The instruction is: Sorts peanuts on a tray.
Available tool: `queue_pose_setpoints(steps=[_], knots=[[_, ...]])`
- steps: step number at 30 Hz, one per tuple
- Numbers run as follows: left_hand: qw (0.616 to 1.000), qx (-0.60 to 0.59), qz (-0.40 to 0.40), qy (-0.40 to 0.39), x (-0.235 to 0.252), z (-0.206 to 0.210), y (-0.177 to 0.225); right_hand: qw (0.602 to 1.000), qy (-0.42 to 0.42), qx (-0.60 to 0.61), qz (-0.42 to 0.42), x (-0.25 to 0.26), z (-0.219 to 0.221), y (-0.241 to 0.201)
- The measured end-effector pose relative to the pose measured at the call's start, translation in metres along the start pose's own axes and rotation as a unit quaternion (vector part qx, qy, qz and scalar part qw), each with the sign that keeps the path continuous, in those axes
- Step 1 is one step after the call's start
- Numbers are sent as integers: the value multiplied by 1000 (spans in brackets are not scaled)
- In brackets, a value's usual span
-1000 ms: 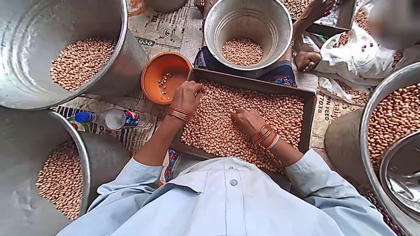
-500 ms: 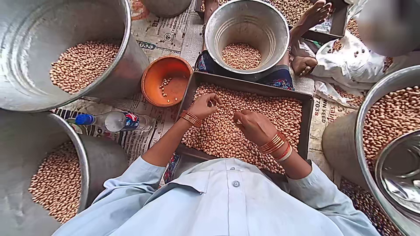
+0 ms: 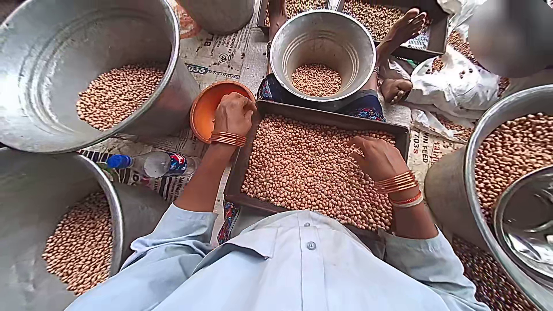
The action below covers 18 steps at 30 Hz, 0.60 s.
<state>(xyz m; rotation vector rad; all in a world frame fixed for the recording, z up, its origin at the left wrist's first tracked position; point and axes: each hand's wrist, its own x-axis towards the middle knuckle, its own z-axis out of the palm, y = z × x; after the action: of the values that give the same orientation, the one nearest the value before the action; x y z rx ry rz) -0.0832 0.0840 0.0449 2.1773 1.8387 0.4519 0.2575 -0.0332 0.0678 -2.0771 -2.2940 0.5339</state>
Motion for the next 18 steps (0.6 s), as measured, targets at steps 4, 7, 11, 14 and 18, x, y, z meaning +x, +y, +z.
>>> queue_pose_setpoints(steps=[4,7,11,14,18], knots=[[994,24,-35,-96,15,36,14,994,30,-16,108,7,-8,20],[987,105,-34,-117,17,58,22,980,-6,-60,192,27,-7,24],[984,131,-20,-115,15,66,21,974,-48,-86,206,36,30,-6],[985,128,-13,-112,14,70,18,986,-95,-61,123,20,63,-56],[986,125,-17,-111,14,72,17,979,-189,41,-70,0,66,-106]])
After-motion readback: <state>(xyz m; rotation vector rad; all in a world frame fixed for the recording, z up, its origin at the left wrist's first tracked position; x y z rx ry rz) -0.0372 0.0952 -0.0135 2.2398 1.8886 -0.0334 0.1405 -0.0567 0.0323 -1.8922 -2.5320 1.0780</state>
